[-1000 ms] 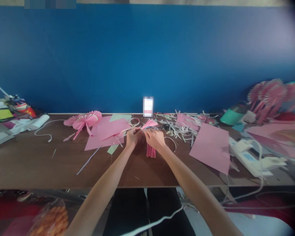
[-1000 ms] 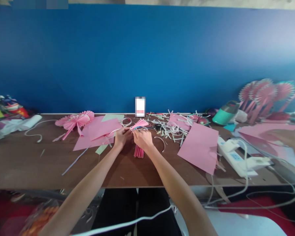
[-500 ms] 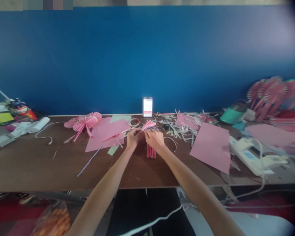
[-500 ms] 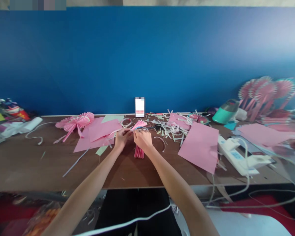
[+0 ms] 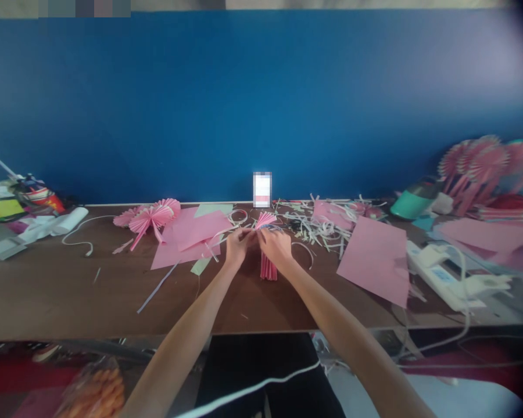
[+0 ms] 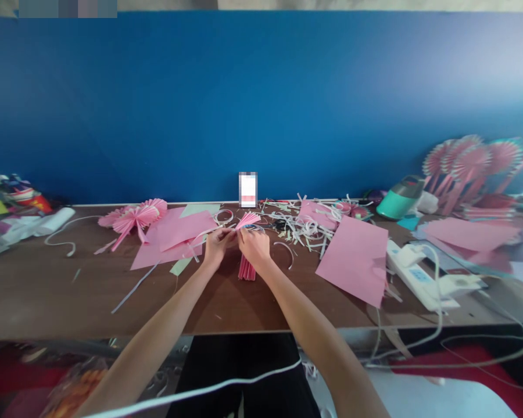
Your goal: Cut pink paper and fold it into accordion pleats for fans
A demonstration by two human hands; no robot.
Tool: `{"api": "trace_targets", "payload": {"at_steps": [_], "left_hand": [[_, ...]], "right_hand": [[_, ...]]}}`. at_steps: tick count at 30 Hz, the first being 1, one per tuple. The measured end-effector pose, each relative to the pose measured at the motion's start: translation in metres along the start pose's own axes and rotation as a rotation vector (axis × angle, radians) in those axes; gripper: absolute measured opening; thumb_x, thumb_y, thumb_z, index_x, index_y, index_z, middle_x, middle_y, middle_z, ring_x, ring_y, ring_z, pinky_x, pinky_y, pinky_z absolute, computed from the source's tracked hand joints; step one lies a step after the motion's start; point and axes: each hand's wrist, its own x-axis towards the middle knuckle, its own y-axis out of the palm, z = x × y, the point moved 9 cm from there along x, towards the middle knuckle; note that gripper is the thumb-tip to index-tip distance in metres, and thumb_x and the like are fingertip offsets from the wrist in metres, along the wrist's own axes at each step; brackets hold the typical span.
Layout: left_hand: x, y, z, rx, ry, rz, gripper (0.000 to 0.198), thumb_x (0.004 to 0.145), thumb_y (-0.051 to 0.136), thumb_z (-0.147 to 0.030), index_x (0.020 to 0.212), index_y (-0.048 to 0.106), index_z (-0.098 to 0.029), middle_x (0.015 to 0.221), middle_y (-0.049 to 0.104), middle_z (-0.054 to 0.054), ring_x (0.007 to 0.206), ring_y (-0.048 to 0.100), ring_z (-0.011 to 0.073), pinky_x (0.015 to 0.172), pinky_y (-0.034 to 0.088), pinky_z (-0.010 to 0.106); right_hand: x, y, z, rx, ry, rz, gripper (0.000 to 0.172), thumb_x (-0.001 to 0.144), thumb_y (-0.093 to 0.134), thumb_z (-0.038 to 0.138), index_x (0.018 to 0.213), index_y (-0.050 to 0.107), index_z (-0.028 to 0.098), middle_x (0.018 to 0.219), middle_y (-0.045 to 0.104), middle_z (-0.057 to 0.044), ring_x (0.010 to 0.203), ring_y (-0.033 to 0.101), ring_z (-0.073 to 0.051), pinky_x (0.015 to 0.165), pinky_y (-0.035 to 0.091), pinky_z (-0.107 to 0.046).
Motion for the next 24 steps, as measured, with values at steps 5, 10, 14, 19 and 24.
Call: {"api": "trace_targets", "payload": {"at_steps": [5, 10, 14, 19, 24], "left_hand": [[-0.0002, -0.0019, -0.0027, -0.003, -0.002, -0.031, 0.028, 0.071, 0.067, -0.036, 0.091, 0.069, -0.016, 0.080, 0.069, 0.005, 0.071, 0.064, 0.0178, 0.069, 0.052, 0.031], [0.0002, -0.0023, -0.0021, 0.010, -0.006, -0.039, 0.028, 0.071, 0.067, -0.035, 0.091, 0.069, -0.016, 0.079, 0.069, 0.005, 0.071, 0.064, 0.0177, 0.069, 0.051, 0.031], [0.0000, -0.0024, -0.0050, 0.044, 0.011, -0.042, 0.028, 0.073, 0.065, -0.037, 0.092, 0.069, -0.017, 0.081, 0.070, 0.005, 0.071, 0.063, 0.0174, 0.067, 0.050, 0.029], [-0.0015, -0.0003, -0.0085, 0.097, 0.035, -0.031, 0.027, 0.076, 0.062, -0.039, 0.089, 0.068, -0.016, 0.081, 0.069, 0.006, 0.073, 0.064, 0.0179, 0.067, 0.051, 0.029], [-0.0002, 0.0039, -0.0043, 0.113, 0.037, 0.005, 0.028, 0.076, 0.062, -0.038, 0.092, 0.065, -0.016, 0.086, 0.067, 0.007, 0.077, 0.064, 0.0181, 0.070, 0.051, 0.030]], "right_hand": [[0.0001, -0.0012, -0.0020, 0.011, -0.004, -0.016, 0.041, 0.095, 0.030, 0.038, 0.084, 0.065, 0.020, 0.081, 0.070, -0.009, 0.073, 0.061, -0.019, 0.062, 0.035, -0.026], [0.0003, -0.0004, -0.0030, 0.015, 0.000, 0.001, 0.039, 0.094, 0.031, 0.038, 0.086, 0.065, 0.021, 0.082, 0.070, -0.009, 0.074, 0.061, -0.019, 0.062, 0.035, -0.025], [0.0001, -0.0003, -0.0044, 0.012, 0.026, 0.009, 0.039, 0.094, 0.031, 0.041, 0.088, 0.065, 0.022, 0.083, 0.070, -0.009, 0.075, 0.062, -0.020, 0.064, 0.036, -0.025], [-0.0008, -0.0005, -0.0072, 0.016, 0.060, 0.013, 0.042, 0.093, 0.032, 0.047, 0.089, 0.065, 0.022, 0.083, 0.069, -0.009, 0.075, 0.062, -0.019, 0.063, 0.036, -0.025], [-0.0014, -0.0003, -0.0100, 0.019, 0.078, 0.007, 0.036, 0.092, 0.036, 0.042, 0.088, 0.065, 0.022, 0.082, 0.069, -0.008, 0.074, 0.062, -0.019, 0.061, 0.034, -0.025]]}}
